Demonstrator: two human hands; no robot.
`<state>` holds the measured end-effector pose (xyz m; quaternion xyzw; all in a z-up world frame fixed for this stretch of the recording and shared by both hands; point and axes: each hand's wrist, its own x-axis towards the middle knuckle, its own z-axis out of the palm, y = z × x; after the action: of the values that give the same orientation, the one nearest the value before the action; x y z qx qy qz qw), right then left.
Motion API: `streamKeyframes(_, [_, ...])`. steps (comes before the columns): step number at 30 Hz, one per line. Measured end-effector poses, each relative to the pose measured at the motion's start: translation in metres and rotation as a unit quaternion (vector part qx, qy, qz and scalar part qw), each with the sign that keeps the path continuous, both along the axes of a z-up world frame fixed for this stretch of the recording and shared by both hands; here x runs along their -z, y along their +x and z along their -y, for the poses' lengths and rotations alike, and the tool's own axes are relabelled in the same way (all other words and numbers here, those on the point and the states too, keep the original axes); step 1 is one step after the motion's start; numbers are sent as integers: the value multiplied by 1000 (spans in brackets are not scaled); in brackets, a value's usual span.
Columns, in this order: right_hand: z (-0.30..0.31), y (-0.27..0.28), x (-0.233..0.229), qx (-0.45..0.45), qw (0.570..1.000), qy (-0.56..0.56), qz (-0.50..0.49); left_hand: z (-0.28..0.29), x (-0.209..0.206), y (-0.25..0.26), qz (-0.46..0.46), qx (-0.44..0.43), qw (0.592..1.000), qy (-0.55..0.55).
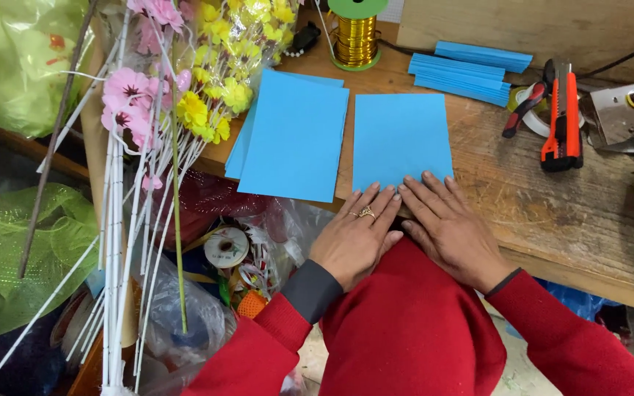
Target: Folding small blue paper squares into rectangular strips on a wooden workbench.
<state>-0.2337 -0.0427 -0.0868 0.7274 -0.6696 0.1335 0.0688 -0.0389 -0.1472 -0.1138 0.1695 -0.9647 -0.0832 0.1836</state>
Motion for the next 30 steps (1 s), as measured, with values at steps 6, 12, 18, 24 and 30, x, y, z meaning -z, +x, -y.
streamKeyframes(6, [0, 2, -2, -4, 1000, 14, -7, -2, -20, 5, 48, 4, 997, 59])
streamKeyframes(12, [1, -2, -3, -34, 999, -2, -8, -3, -18, 2, 75, -1, 994, 76])
streamKeyframes(18, [3, -5, -3, -64, 998, -15, -2, -8, -13, -1, 42, -15, 994, 100])
streamKeyframes(24, [4, -5, -3, -59, 998, -5, -16, -7, -11, -2, 33, -15, 992, 117])
streamKeyframes(30, [3, -8, 1, -57, 997, -10, -42, -6, -18, -2, 59, -6, 988, 141])
